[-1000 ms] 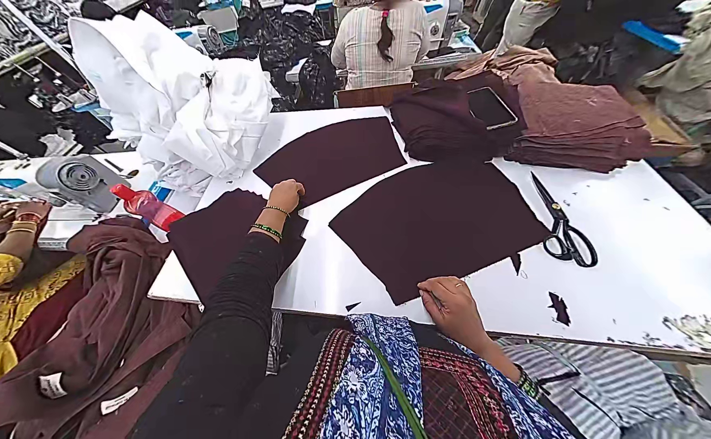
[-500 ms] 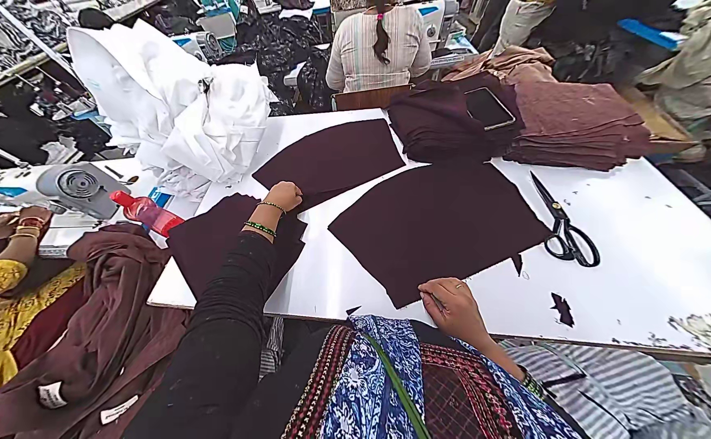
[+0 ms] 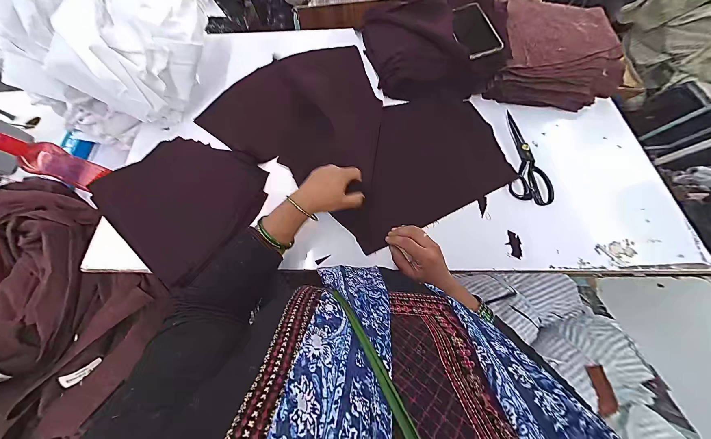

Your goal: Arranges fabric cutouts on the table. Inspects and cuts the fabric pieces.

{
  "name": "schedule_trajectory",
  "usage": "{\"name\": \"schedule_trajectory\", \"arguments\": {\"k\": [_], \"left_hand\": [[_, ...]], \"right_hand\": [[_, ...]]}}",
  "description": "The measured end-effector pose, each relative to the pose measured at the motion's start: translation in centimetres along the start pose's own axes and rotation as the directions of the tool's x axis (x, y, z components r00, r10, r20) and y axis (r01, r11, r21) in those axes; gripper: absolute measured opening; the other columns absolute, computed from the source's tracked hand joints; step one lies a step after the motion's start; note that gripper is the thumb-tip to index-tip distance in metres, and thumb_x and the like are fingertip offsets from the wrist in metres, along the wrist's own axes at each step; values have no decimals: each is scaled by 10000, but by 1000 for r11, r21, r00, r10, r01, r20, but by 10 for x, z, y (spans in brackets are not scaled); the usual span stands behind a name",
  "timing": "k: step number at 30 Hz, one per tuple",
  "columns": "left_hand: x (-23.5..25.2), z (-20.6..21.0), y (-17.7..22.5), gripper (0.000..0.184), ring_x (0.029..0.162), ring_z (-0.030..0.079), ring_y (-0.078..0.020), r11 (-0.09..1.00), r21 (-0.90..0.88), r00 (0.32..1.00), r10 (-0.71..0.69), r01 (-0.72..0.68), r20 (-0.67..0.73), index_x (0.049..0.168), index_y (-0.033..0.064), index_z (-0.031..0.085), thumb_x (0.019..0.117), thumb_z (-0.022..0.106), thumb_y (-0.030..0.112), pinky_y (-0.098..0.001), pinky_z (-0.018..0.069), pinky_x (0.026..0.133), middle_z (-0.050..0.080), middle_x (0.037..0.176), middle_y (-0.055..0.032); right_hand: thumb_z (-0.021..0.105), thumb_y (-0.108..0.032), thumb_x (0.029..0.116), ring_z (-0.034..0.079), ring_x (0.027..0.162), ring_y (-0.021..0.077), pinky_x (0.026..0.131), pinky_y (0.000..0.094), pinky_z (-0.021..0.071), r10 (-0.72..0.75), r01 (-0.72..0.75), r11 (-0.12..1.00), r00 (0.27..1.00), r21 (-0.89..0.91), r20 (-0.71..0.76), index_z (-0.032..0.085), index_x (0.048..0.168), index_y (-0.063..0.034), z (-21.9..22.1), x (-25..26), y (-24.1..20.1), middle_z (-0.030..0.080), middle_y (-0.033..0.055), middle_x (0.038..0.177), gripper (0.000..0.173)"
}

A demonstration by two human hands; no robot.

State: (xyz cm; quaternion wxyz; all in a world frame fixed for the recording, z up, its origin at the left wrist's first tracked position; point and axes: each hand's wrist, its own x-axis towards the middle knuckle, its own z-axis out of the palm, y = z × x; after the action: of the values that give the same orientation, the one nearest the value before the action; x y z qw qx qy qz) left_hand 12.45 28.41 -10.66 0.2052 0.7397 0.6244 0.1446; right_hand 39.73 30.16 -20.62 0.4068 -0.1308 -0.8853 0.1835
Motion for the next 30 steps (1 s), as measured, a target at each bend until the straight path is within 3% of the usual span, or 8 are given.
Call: {"name": "schedule_trajectory", "arguments": {"k": [1,3,5,8,18,25,30], "left_hand": [[2,16,18,336,924,693,-414,1000,11,993,-23,22,119,1113,-2,685,938,697,285,-635,516,782,709,945,-217],[3,42,33,385,996,681,-394,998,40,974,-56,48,218,1201,13,647,927,716,275,-607,511,805,700,1024,-201],[1,49,31,349,1034,673,-392,998,-19,983,-53,57,174,1196,-15,647,916,705,184,-599,511,840,692,1073,-213],[-3,47,21,333,1086,654,-392,992,-111,993,-48,60,111,1188,-56,640,890,693,83,-572,498,926,670,1120,-241],[-9,52,18,315,1060,654,-390,981,-187,998,-55,56,10,1145,-81,652,858,722,28,-551,495,942,670,1097,-252],[-11,54,18,318,1091,650,-385,977,-202,998,-68,64,-16,1157,-82,654,865,722,22,-546,490,975,671,1127,-253],[-13,54,14,317,1084,657,-383,969,-247,998,-46,31,-54,1149,-92,662,858,734,11,-538,494,971,677,1128,-260]], "right_hand": [[538,-149,968,718,1021,282,924,358,557,47,-47,999,997,-3,65,751,1045,-28,-1,3,-2,751,165,1038,257],[541,-176,952,713,1034,313,878,442,560,137,-134,991,975,-29,176,761,1097,-42,-3,9,-7,755,146,1073,296],[535,-188,938,702,1051,332,848,490,545,180,-174,984,957,-48,229,768,1118,-58,-5,13,-10,755,131,1097,322],[546,-181,924,702,1014,326,817,482,544,205,-199,979,950,-48,237,782,1097,-72,-6,14,-12,755,122,1078,312],[613,-340,945,674,898,313,752,483,520,244,-252,968,939,4,240,807,1031,-96,-2,21,-8,742,111,984,324],[556,-162,940,687,950,332,795,504,532,255,-274,961,929,33,268,802,1016,-64,-5,23,-5,746,129,994,275],[613,-194,952,689,937,332,797,507,535,281,-299,954,918,23,278,803,1030,-65,-4,27,-6,747,133,990,243]]}}
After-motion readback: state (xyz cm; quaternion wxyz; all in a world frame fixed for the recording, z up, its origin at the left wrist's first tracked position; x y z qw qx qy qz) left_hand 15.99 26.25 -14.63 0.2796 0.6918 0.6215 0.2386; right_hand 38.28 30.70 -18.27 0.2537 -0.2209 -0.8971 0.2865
